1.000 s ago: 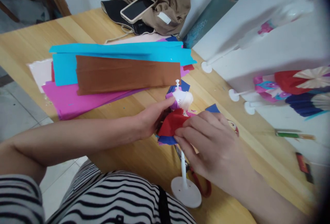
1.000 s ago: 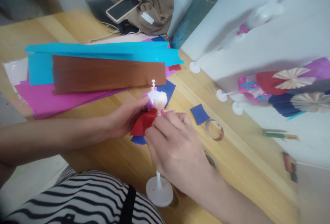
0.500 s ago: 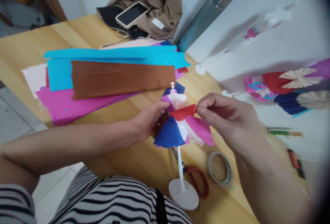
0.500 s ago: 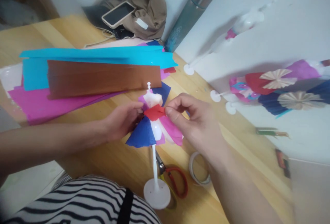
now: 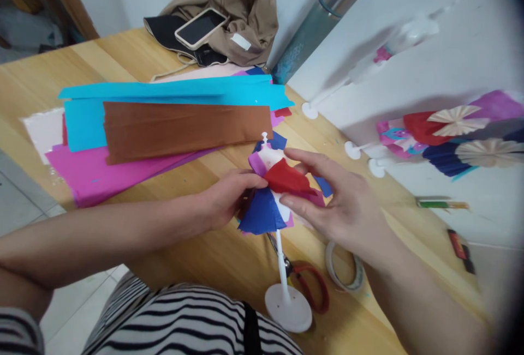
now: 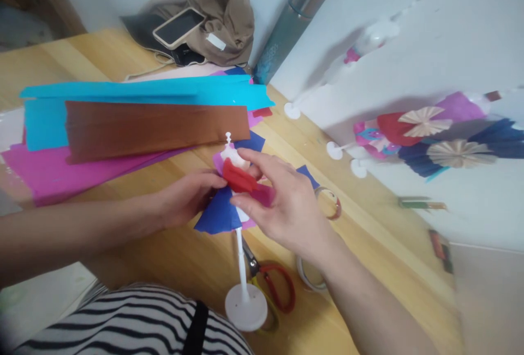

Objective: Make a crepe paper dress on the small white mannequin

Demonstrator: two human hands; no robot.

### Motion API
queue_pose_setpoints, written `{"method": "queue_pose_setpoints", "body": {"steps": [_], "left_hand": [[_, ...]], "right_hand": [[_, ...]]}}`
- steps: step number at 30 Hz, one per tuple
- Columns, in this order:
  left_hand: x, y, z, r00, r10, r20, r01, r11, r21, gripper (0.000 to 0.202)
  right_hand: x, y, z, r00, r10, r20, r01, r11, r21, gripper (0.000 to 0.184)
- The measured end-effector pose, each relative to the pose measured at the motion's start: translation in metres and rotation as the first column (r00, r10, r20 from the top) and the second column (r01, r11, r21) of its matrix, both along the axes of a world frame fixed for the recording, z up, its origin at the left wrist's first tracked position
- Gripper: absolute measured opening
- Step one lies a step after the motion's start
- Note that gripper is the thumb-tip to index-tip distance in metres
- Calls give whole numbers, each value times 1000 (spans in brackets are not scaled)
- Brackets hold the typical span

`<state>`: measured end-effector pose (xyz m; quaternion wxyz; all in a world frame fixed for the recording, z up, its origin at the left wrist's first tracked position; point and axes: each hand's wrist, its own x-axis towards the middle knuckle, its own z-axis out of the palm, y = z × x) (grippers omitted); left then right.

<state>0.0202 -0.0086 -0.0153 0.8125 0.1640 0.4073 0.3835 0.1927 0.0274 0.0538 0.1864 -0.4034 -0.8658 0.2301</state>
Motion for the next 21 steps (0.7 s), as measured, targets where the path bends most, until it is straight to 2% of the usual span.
{"method": "queue_pose_setpoints", "body": {"steps": [2, 3, 6, 11, 16, 21], "left_hand": [[0, 0, -1, 1000, -1, -3, 1, 1000, 20, 27], [-1, 0, -1, 1000, -6, -11, 6, 1000, 28, 26], [-1, 0, -2, 999, -24, -25, 25, 999, 37, 24], [0, 0, -4, 1000, -16, 7, 16, 1000, 24, 20], [1, 0, -1, 1000, -6, -6, 6, 1000, -12, 18], [0, 0, 2, 999, -7, -32, 7, 1000, -23, 18]], "right_hand": [[-3, 4, -2, 999, -17, -35, 17, 1000, -4, 12], [-3, 7, -2, 998, -20, -60, 19, 1000, -16, 5], [-4, 14, -3, 993, -48, -105, 40, 996, -78, 11], [-4, 19, -3, 994, -66, -88, 49, 982, -183, 14], [-9, 24, 0, 994, -30, -104, 15, 989, -147, 14], [-5, 23, 11, 992, 55, -115, -66, 993, -94, 7]]}}
